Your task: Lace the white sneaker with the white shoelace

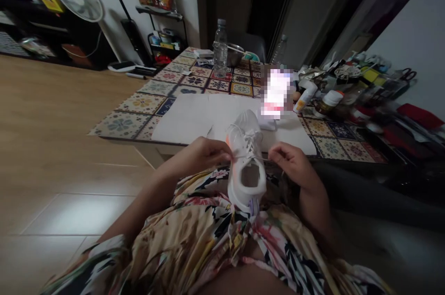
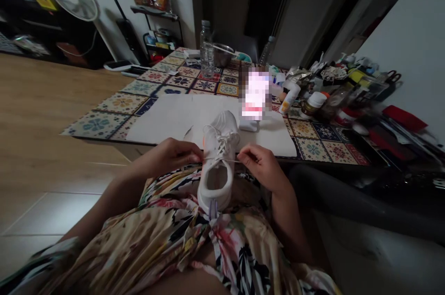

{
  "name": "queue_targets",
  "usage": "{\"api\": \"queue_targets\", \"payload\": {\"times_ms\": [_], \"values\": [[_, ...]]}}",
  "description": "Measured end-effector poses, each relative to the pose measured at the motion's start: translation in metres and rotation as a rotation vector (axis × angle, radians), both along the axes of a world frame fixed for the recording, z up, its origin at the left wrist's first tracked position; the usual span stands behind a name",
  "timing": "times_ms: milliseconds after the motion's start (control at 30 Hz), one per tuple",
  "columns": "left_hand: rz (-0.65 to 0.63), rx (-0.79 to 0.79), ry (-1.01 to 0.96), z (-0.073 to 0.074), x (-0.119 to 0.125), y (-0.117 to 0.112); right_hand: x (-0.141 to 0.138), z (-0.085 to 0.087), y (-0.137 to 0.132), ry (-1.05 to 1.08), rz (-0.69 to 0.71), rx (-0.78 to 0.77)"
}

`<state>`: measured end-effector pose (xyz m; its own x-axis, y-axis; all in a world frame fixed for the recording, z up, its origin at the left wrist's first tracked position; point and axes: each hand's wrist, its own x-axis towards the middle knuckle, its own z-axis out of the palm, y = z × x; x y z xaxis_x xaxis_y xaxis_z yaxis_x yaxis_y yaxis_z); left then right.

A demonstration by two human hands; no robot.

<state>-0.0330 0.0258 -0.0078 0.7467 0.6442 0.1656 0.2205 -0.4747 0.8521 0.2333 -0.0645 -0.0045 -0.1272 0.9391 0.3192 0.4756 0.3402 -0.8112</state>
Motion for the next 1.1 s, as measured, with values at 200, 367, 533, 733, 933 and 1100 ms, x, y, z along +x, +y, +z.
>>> {"api": "queue_targets", "payload": {"times_ms": [200,367,533,733,933,1100], "values": [[-0.111,0.134,-0.046,0.0,-0.003,0.007,0.01,0.001,-0.001,-0.082,0.138,-0.07],[-0.239,0.076,-0.232,0.01,-0.007,0.007,0.016,-0.001,0.002,0.145,0.37,-0.084],[-0.178,-0.237,-0.531,0.006,0.022,-0.005,-0.019,-0.008,0.005,0.544,0.203,0.014],[-0.003,-0.366,-0.668,-0.01,0.053,-0.016,-0.05,-0.013,0.009,0.799,-0.016,-0.071],[-0.047,0.058,-0.477,0.006,0.042,-0.023,-0.052,-0.013,0.005,0.573,-0.069,0.081],[-0.028,0.259,-0.421,0.01,0.041,-0.03,-0.053,-0.009,-0.001,0.304,-0.089,0.29]]}}
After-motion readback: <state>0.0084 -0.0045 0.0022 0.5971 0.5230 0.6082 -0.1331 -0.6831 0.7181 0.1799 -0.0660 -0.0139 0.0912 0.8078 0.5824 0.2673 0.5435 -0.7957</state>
